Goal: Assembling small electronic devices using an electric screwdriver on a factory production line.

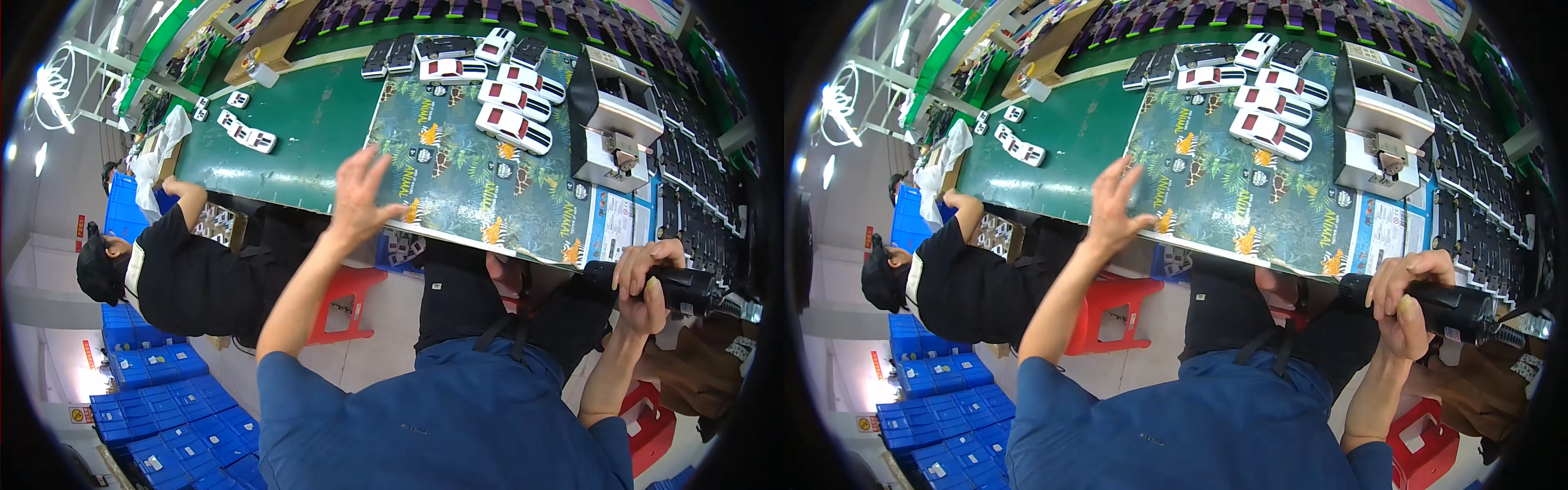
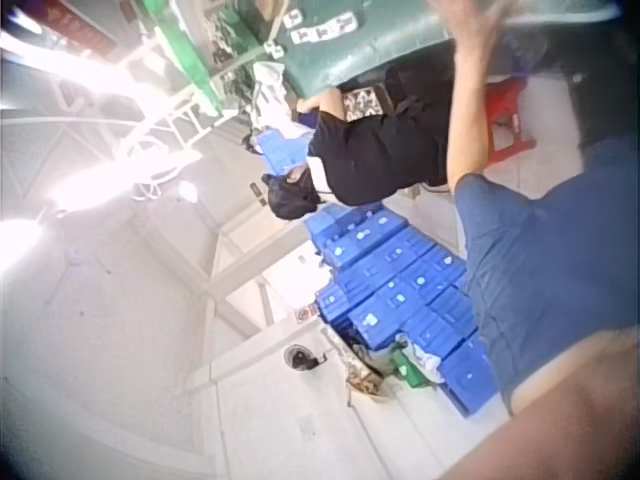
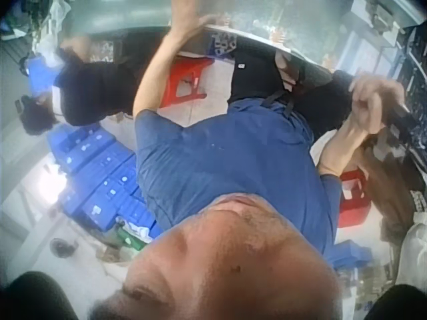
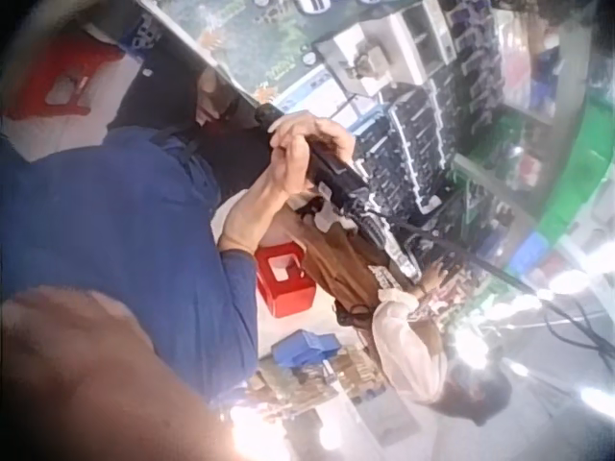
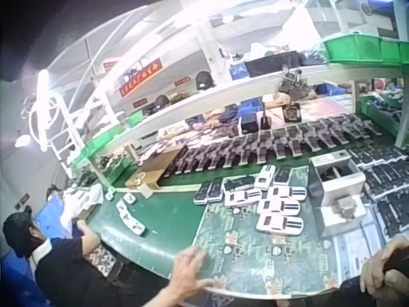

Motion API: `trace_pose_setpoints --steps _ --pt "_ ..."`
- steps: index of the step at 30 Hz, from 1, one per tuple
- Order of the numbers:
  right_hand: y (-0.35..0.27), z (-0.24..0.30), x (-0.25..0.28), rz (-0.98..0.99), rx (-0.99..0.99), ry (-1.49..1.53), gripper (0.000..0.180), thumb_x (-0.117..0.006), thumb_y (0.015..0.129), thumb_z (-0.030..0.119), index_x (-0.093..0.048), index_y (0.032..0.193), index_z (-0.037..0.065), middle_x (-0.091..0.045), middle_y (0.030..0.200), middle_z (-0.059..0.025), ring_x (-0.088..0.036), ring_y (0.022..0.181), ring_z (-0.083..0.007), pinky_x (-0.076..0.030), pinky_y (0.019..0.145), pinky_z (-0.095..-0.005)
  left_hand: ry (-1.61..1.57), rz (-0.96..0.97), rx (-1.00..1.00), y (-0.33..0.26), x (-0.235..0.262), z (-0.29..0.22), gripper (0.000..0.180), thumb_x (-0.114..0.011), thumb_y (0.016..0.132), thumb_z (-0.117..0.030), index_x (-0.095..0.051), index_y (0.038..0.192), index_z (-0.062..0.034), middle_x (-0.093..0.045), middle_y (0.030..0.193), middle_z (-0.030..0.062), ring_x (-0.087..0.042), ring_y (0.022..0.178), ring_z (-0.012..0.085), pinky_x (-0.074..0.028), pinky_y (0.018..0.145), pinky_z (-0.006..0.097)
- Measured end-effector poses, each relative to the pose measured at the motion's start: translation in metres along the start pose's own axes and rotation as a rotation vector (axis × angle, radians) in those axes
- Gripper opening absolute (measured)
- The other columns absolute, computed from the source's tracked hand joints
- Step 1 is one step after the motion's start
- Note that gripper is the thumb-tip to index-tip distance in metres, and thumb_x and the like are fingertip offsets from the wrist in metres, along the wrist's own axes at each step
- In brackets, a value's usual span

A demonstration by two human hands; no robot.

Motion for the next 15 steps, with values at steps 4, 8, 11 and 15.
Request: trace_pose_setpoints --steps 4,8,11,15 --pt "-0.02 0.027 0.013 -0.044 0.007 -0.031 0.042 -0.074 0.084 0.021 -0.05 0.11 0.0 -0.05 0.061 -0.0025 -0.048 0.048 -0.0127 -0.044 0.048 -0.0277 -0.322 -0.159 -0.183 0.029 -0.041 -0.106 0.063 -0.083 0.069 -0.018 -0.059 0.124 -0.0013 -0.055 0.132 0.0194 -0.054 0.118 0.0377 -0.043 0.098 0.046" --pt "-0.027 0.048 0.025 -0.015 0.075 0.075 0.037 -0.079 0.077 0.013 -0.055 0.102 -0.002 -0.054 0.062 -0.0055 -0.051 0.049 -0.0158 -0.047 0.049 -0.0311 -0.682 -0.206 -0.314 0.057 -0.076 -0.21 0.042 -0.075 0.077 -0.004 -0.061 0.115 0.0022 -0.065 0.117 0.019 -0.066 0.095 0.0346 -0.053 0.082 0.039" --pt "-0.035 0.077 0.04 -0.048 0.095 -0.017 0.035 -0.081 0.074 0.011 -0.058 0.097 -0.002 -0.055 0.062 -0.0063 -0.051 0.049 -0.015 -0.046 0.048 -0.0303 -0.882 -0.032 -0.169 0.098 -0.092 -0.29 0.036 -0.07 0.084 -0.005 -0.06 0.116 0.0041 -0.067 0.109 0.0207 -0.068 0.087 0.0329 -0.054 0.076 0.037" --pt "-0.052 0.106 0.054 -0.084 0.133 0.004 0.035 -0.081 0.07 0.006 -0.058 0.096 -0.002 -0.055 0.063 -0.0067 -0.052 0.049 -0.014 -0.045 0.047 -0.0282 -0.719 0.038 -0.049 0.155 -0.143 -0.355 0.046 -0.071 0.088 -0.02 -0.056 0.12 0.0089 -0.065 0.105 0.0251 -0.067 0.081 0.0342 -0.053 0.073 0.039"
Point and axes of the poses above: each hand's wrist, its own y-axis towards the middle knuckle, its own x-axis out of the back of the hand, z = x × y, the point moved 2 cm from there along y, towards the middle knuckle
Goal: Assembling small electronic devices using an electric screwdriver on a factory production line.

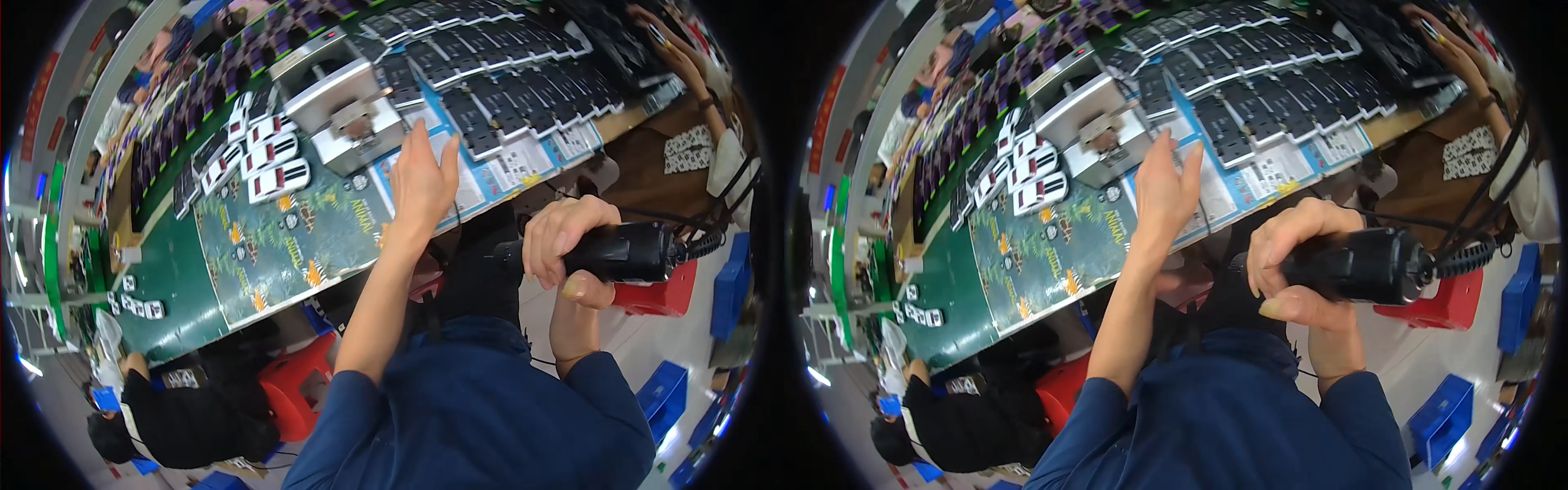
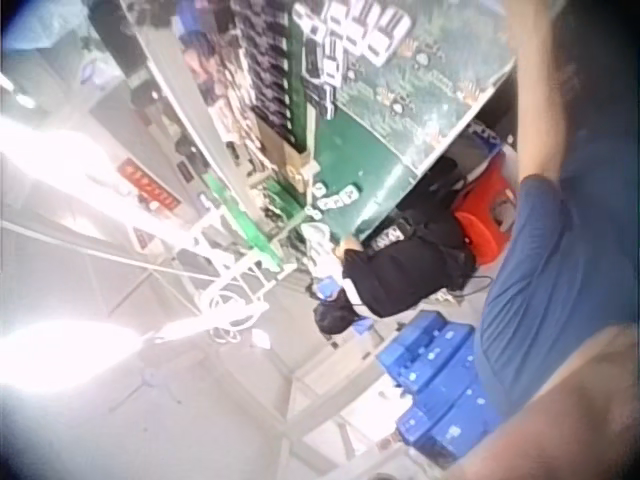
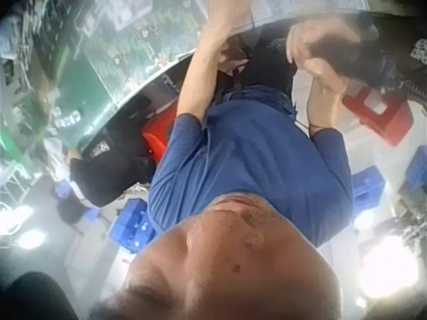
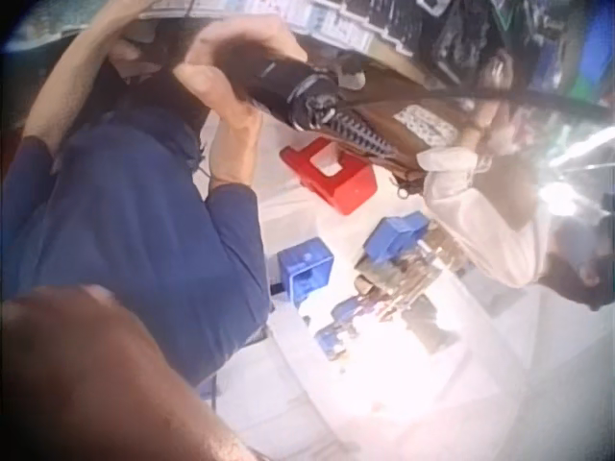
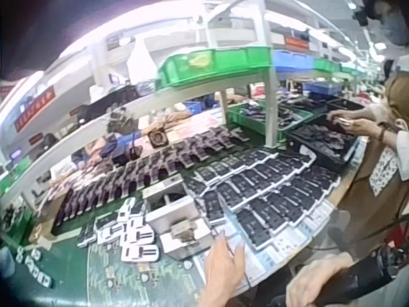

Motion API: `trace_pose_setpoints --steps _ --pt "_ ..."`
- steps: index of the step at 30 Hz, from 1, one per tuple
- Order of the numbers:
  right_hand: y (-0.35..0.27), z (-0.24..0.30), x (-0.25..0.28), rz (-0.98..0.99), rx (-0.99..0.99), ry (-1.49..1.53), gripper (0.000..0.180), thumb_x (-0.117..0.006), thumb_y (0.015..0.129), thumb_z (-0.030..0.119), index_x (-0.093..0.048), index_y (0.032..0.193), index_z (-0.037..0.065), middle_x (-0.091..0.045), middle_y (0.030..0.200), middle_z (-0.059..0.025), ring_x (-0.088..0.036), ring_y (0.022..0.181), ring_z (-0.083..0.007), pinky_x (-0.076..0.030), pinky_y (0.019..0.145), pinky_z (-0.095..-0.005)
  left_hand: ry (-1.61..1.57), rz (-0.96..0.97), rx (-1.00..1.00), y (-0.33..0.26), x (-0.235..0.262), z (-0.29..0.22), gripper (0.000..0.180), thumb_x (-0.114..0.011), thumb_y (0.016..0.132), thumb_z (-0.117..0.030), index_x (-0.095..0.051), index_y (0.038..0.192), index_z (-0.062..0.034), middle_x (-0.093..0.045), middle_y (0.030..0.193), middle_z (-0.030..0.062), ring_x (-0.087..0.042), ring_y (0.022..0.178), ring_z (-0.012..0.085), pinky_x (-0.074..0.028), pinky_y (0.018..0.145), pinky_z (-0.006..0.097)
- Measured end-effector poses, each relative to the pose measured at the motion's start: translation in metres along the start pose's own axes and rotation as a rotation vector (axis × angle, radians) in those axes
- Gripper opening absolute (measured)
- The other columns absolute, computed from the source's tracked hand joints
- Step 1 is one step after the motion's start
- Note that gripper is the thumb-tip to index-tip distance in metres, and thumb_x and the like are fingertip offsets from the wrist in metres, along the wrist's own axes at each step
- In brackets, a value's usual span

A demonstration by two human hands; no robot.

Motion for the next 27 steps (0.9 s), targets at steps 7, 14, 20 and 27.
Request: trace_pose_setpoints --steps 7,14,20,27 --pt "-0.015 0.013 0.033 -0.097 0.004 -0.114 0.038 -0.08 0.074 0.014 -0.057 0.1 -0.002 -0.057 0.061 -0.0044 -0.055 0.046 -0.0136 -0.05 0.047 -0.0273 -0.044 0.084 0.253 0.039 -0.055 -0.014 0.062 -0.079 0.078 -0.024 -0.051 0.122 0.0087 -0.069 0.092 0.0217 -0.068 0.084 0.0389 -0.053 0.077 0.044" --pt "-0.007 0.011 0.028 -0.091 0.002 -0.143 0.036 -0.077 0.075 0.013 -0.055 0.099 -0.001 -0.054 0.062 -0.0042 -0.053 0.046 -0.0128 -0.049 0.047 -0.0269 -0.679 0.033 0.354 0.012 -0.052 -0.007 0.047 -0.078 0.078 -0.003 -0.055 0.118 0.0045 -0.069 0.094 0.0106 -0.066 0.085 0.015 -0.053 0.078 0.029" --pt "0.022 -0.001 0.017 -0.13 0.148 -0.043 0.028 -0.069 0.084 0.015 -0.05 0.1 0.001 -0.051 0.064 -0.0044 -0.05 0.05 -0.0128 -0.046 0.052 -0.0284 -1.058 -0.086 0.423 -0.038 0.024 -0.007 0.03 -0.065 0.091 -0.002 -0.054 0.119 -0.0011 -0.067 0.107 0.0096 -0.067 0.092 0.0164 -0.056 0.081 0.03" --pt "0.111 -0.061 -0.027 -0.121 0.289 -0.189 0.014 -0.057 0.094 0.006 -0.055 0.106 -0.002 -0.05 0.068 -0.0038 -0.053 0.057 -0.0142 -0.049 0.06 -0.033 -1.153 -0.113 0.633 -0.084 0.078 0.051 0.02 -0.056 0.1 -0.015 -0.054 0.116 -0.0026 -0.068 0.101 0.0125 -0.071 0.083 0.0201 -0.063 0.07 0.034"
Point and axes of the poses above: each hand's wrist, its own y-axis towards the middle knuckle, its own x-axis out of the back of the hand, z = x × y, the point moved 2 cm from there along y, towards the middle knuckle
